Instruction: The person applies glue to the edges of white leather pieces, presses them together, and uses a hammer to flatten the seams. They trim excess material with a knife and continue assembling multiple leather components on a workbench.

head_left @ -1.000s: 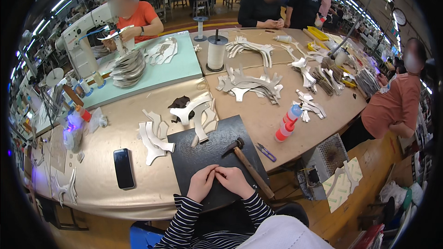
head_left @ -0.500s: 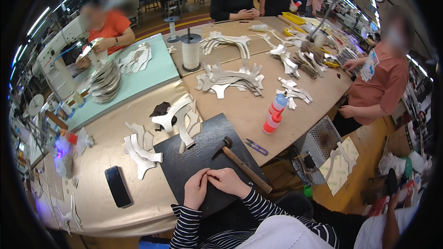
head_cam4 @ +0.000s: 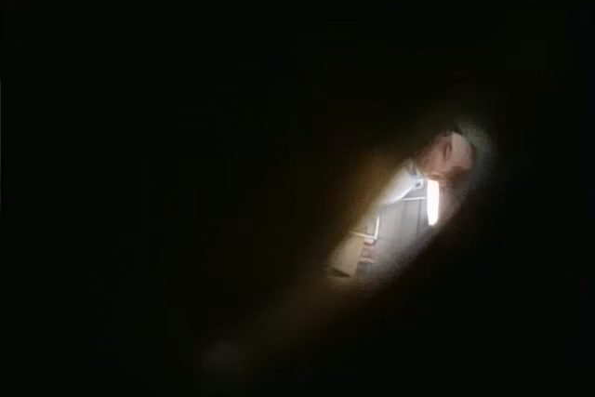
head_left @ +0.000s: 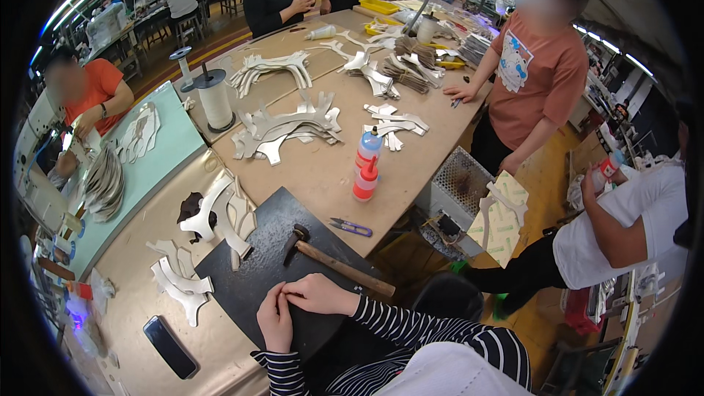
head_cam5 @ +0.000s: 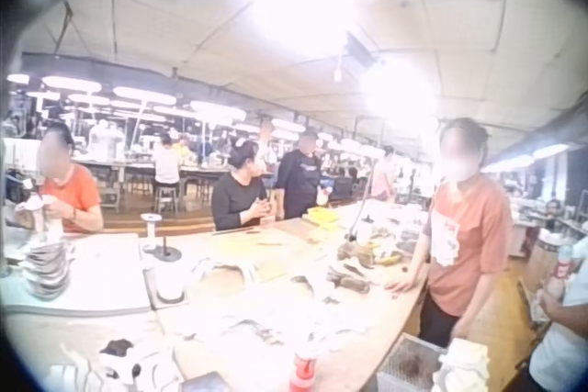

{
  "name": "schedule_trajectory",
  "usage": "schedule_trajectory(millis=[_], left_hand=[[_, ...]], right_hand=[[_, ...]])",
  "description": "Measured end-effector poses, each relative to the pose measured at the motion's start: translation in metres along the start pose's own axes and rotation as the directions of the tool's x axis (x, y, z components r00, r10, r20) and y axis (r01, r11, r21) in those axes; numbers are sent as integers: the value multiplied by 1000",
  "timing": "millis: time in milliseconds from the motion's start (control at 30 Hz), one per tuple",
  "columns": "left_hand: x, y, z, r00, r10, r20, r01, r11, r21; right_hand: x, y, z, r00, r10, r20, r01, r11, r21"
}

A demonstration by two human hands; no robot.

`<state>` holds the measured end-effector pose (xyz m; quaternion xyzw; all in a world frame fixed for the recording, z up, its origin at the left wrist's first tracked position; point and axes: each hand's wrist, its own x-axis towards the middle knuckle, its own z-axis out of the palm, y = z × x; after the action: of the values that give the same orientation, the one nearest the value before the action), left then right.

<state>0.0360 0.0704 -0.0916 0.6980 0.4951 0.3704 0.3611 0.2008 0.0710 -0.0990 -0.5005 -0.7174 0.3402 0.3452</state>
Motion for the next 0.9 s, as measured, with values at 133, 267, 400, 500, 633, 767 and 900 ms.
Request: schedule_trajectory(millis=[133,267,400,500,633,767,900], left_hand=[[0,1,-1,999,-31,16,32,999,-4],[1,3,-1,999,-28,17,28,1000,1],[0,3,-1,1000,-10,9,10,1000,4],[0,2,0,1000,7,-1,-7,1000,22],[-1,0,0,1000,1,2,-1,1000,15],[-3,1,-2,997,-78,12,79,995,-64],[-4,1,-3,992,-123,16,124,982,-142]], right_hand=[[0,0,0,1000,1,-8,-1,1000,6],[-1,1,1,1000,-1,-16,1,1000,16],[0,2,4,999,-29,-36,29,1000,-3],[0,4,4,999,-30,-38,30,1000,3],[-2,5,6,998,-39,-41,39,999,-18],[-3,2,5,985,-121,-120,125,992,28],[-4,-6,-2,966,-171,-193,212,954,213]])
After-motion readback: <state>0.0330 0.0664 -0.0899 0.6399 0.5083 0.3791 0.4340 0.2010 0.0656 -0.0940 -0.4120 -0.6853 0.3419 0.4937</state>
